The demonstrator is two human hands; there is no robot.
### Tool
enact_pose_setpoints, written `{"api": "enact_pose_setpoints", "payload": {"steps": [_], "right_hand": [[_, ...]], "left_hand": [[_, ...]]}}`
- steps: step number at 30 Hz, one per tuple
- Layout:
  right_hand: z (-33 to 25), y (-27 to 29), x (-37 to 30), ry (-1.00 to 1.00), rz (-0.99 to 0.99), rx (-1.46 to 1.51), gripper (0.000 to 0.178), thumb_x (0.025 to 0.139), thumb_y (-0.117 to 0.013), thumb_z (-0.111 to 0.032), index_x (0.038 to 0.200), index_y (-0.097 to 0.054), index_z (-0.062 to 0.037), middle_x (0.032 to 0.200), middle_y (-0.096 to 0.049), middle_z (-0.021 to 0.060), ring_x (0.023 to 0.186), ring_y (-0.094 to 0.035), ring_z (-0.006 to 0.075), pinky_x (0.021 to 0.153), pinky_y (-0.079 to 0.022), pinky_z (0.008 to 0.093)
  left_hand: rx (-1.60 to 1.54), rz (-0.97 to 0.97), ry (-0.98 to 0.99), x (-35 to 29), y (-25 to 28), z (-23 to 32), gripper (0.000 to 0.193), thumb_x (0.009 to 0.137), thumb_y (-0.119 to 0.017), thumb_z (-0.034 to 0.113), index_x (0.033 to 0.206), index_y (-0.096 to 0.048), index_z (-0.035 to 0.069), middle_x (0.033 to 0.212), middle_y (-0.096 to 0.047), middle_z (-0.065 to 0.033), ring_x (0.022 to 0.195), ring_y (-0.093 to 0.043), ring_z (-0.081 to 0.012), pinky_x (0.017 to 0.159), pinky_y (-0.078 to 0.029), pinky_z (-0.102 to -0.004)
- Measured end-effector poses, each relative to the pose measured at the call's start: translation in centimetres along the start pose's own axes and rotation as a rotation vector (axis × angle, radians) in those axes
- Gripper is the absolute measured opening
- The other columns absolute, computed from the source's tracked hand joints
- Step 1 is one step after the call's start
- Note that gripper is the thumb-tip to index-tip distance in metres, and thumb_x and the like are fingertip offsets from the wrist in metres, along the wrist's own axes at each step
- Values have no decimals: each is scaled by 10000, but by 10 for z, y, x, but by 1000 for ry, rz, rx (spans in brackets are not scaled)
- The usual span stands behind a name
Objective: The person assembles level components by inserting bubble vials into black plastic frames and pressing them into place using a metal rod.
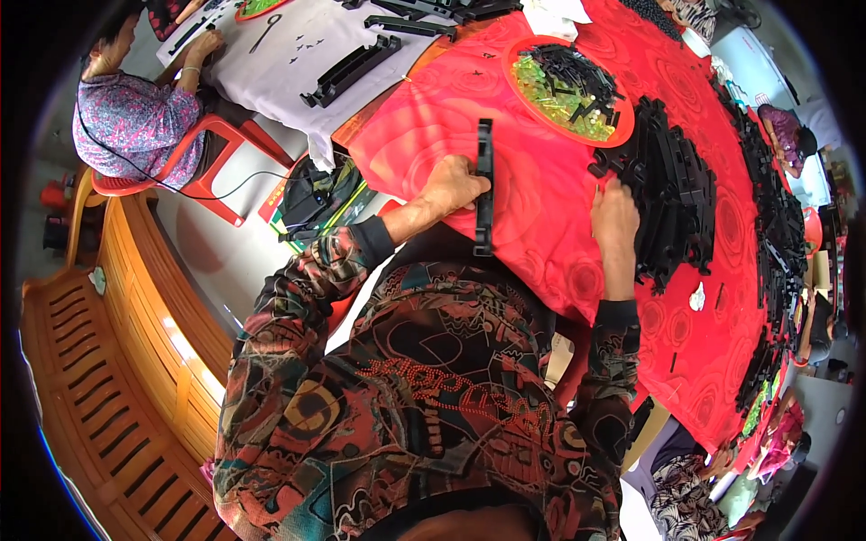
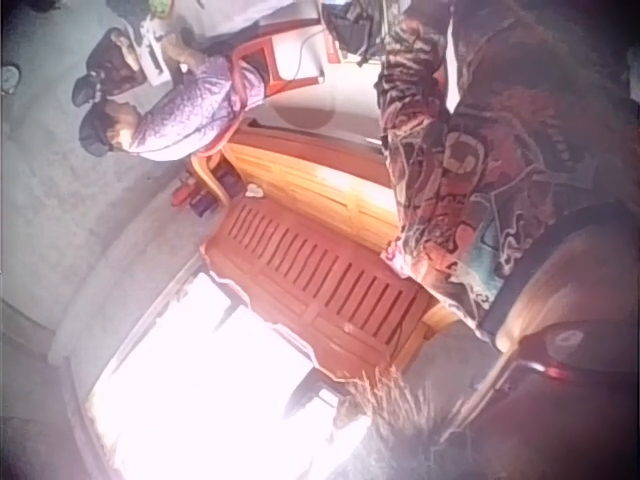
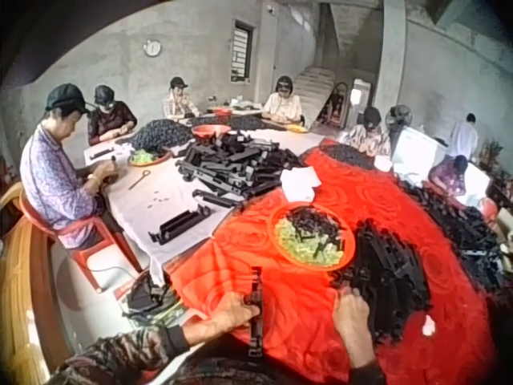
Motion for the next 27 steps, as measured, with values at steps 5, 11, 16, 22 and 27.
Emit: {"api": "enact_pose_setpoints", "payload": {"steps": [5,11,16,22,27], "right_hand": [[3,-33,-17,111,21,-465,205,862,-525,-190,769,-635,-45,769,-636,93,689,-657,256,610,-537,391],[25,-45,-4,-98,-229,-280,241,755,-667,-238,814,-623,-9,881,-669,165,822,-661,328,724,-538,419],[24,-34,-3,-123,-263,-179,240,759,-658,-248,831,-623,-21,821,-664,174,816,-654,350,708,-525,444],[3,17,-16,-50,32,167,176,816,-613,-157,746,-527,-20,690,-625,126,645,-637,299,566,-499,418],[-15,4,-23,-190,-126,1237,72,876,-530,11,822,-520,-36,717,-552,20,538,-550,76,461,-443,205]], "left_hand": [[-107,176,23,-4,8,-8,372,715,-681,129,894,-475,-123,717,-624,-243,618,-671,-296,479,-532,-367],[-72,172,28,-13,17,-4,468,749,-721,201,943,-429,-110,689,-617,-234,566,-660,-299,484,-534,-379],[78,10,-14,-16,17,6,481,768,-732,273,923,-467,-98,646,-607,-213,526,-646,-287,470,-502,-392],[226,141,-158,-15,28,9,434,809,-675,211,976,-461,-128,675,-616,-224,523,-649,-275,443,-504,-365],[-149,133,41,-22,22,-2,388,831,-651,167,964,-437,-127,653,-616,-193,515,-649,-243,408,-517,-323]]}}
Point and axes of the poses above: each hand's wrist, its own x-axis towards the middle knuckle, its own y-axis out of the back of the hand, z = x × y, the point moved 9 cm from there along x, towards the middle knuckle
